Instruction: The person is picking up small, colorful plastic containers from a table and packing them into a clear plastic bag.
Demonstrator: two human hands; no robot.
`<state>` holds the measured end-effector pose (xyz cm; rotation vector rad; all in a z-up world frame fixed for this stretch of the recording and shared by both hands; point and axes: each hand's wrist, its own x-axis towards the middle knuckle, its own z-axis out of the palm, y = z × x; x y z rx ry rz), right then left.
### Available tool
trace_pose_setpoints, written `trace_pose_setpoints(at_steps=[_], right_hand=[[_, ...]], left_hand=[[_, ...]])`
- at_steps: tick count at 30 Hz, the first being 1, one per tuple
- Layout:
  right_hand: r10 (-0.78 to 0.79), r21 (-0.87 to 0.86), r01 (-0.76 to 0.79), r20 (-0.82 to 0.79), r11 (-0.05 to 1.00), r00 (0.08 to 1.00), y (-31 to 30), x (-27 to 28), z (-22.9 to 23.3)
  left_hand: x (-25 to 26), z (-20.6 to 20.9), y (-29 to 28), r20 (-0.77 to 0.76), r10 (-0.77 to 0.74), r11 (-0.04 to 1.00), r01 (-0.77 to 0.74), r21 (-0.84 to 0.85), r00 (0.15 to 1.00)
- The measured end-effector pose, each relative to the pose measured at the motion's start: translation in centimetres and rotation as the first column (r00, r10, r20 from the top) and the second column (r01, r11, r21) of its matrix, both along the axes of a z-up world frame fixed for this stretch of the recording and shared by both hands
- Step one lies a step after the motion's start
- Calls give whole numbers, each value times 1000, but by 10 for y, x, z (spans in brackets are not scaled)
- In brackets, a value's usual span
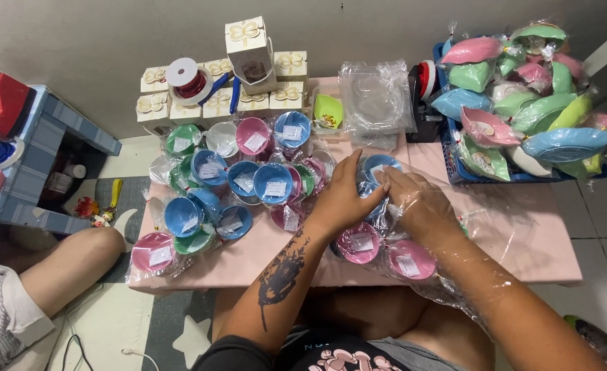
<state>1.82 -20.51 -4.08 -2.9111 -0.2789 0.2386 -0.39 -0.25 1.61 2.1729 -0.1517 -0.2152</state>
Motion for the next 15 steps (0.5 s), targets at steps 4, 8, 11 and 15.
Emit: trace_pose_setpoints(at_steps=[4, 8, 11, 15], right_hand=[[309, -289, -189, 454, 938, 836, -13, -7, -38], [302, -235, -206, 525, 950, 795, -14, -2, -43], [118, 4, -124, 285, 992, 951, 5, -12, -2], [-152, 334, 193, -146, 923, 978, 10, -15, 34]], left_hand=[[4, -5, 1, -12, -6, 1000, 6, 7, 1000], [2, -2, 2, -10, -38, 999, 38, -3, 999], [1, 4, 4, -20, -45, 999, 45, -16, 999], [10, -7, 3, -42, -32, 999, 33, 17, 999]])
